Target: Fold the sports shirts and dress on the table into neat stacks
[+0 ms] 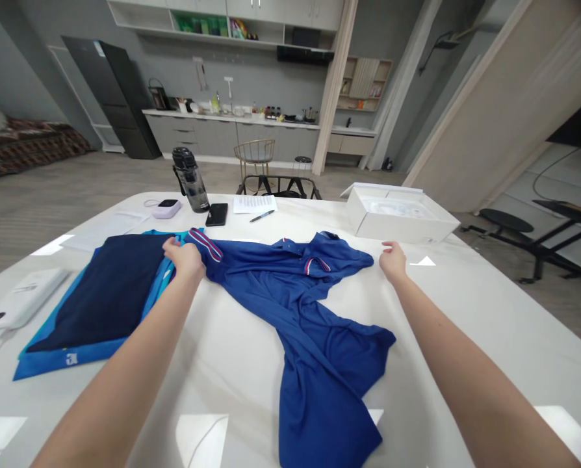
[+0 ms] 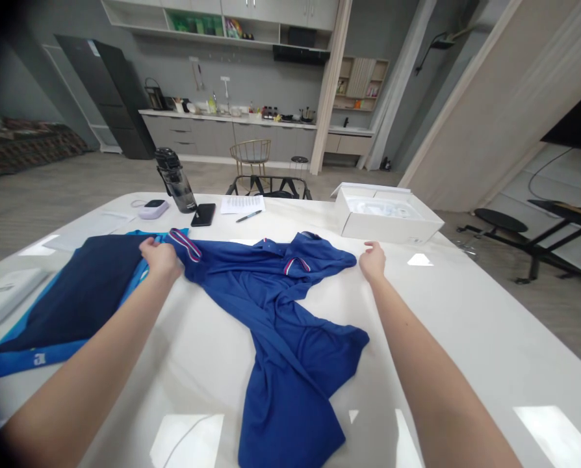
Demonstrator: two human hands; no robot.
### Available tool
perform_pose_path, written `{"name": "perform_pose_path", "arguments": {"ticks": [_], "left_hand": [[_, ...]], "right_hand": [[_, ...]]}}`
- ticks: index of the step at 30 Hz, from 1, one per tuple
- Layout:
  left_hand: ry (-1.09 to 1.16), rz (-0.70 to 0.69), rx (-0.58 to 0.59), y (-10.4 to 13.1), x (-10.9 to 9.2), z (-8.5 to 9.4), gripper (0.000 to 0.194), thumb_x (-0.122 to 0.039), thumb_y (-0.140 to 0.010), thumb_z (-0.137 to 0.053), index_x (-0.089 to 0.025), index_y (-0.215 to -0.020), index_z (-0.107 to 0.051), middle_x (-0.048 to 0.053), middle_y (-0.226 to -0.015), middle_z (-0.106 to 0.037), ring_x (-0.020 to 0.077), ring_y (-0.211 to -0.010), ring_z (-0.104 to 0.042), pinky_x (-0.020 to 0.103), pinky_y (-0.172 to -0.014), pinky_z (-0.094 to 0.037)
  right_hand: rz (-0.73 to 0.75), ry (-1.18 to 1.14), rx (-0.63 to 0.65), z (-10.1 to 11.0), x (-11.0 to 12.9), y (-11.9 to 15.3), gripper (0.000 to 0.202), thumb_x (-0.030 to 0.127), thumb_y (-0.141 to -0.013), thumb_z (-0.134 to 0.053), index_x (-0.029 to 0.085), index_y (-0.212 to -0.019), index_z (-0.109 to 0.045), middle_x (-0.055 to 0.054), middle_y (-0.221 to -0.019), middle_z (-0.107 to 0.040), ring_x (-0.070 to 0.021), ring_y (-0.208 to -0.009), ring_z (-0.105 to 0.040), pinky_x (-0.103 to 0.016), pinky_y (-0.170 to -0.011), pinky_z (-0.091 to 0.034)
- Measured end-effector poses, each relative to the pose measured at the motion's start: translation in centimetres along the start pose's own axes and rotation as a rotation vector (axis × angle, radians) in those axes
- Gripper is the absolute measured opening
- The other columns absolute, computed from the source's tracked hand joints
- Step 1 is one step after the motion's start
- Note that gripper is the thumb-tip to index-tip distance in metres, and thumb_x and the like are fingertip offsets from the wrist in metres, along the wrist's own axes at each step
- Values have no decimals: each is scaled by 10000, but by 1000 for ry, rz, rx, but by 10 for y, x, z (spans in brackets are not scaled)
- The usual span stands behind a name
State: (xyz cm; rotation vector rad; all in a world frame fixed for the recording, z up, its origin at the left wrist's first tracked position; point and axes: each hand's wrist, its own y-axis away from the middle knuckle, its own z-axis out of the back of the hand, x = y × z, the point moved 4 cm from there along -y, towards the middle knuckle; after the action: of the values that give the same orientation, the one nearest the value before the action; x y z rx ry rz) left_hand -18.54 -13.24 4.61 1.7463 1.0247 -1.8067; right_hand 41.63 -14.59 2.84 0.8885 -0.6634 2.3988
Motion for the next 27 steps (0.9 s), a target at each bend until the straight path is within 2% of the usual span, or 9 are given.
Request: {"name": "perform_pose_path", "arguments": {"ticks": [2, 3, 5, 7, 10, 14, 19, 23, 27], "left_hand": [[-233, -315, -30, 17, -18, -2, 552, 3, -669, -516, -184, -1187, -546, 86, -1254, -574, 207, -1220, -560, 366, -1100, -424], [-319, -433, 53, 27, -24, -11, 553, -12, -702, -515, -185, -1225, -558, 99, -1308, -567, 222, -1274, -531, 382, -1138, -387], [-428, -576, 431, 51, -28, -42, 445, -82, -818, -483, -198, -1230, -603, 90, -1294, -622, 226, -1265, -556, 382, -1139, -393], [-522, -596, 778, 73, -22, -75, 392, -197, -921, -445, -209, -1277, -608, 80, -1273, -670, 223, -1227, -599, 371, -1113, -418], [-739, -491, 1010, 90, -5, -118, 573, -422, -938, -506, -187, -1460, -479, 120, -1390, -621, 274, -1300, -560, 410, -1116, -396], [-893, -290, 1166, 92, 15, -160, 726, -506, -857, -598, -241, -1511, -428, 98, -1380, -633, 299, -1272, -581, 420, -1074, -412], [-881, -467, 1347, 84, 23, -191, 496, -408, -818, -660, -343, -1308, -626, 56, -1262, -627, 292, -1194, -584, 455, -1052, -426], [-716, -640, 1295, 64, 17, -208, 244, -336, -877, -607, -271, -1090, -707, 78, -1214, -570, 277, -1182, -546, 466, -1059, -421], [-578, -695, 1101, 47, -2, -232, 214, -231, -920, -526, -248, -1084, -661, 66, -1203, -603, 262, -1193, -535, 465, -1056, -412]], "right_hand": [[35, 53, -62, -3, 12, 23, 365, 353, -852, -477, 161, -1137, -601, -98, -898, -634, -266, -875, -614, -405, -842, -482], [76, 76, -37, -8, 23, 38, 391, 427, -881, -473, 176, -1156, -592, -91, -896, -636, -270, -871, -615, -407, -838, -480], [218, 152, 134, -24, 51, 68, 418, 558, -890, -494, 219, -1102, -617, -83, -929, -646, -268, -878, -622, -398, -828, -479], [294, 220, 265, -39, 74, 92, 509, 651, -856, -543, 234, -1137, -620, -106, -1050, -645, -289, -955, -631, -409, -857, -477], [218, 292, 372, -56, 89, 99, 710, 675, -810, -617, 209, -1340, -537, -181, -1237, -590, -355, -1098, -608, -457, -903, -475], [174, 356, 346, -72, 88, 64, 892, 619, -783, -683, 207, -1515, -384, -240, -1441, -466, -451, -1298, -462, -591, -975, -420], [483, 176, 606, -96, 88, 17, 444, 333, -785, -717, 257, -1219, -664, -80, -1134, -686, -265, -1005, -628, -414, -917, -476], [640, 21, 637, -93, 95, -11, 146, 269, -786, -688, 218, -918, -723, -36, -946, -710, -215, -868, -619, -339, -839, -483], [686, 17, 481, -88, 117, -37, 182, 134, -760, -618, 207, -881, -732, -53, -912, -683, -221, -845, -607, -357, -845, -484]]}}
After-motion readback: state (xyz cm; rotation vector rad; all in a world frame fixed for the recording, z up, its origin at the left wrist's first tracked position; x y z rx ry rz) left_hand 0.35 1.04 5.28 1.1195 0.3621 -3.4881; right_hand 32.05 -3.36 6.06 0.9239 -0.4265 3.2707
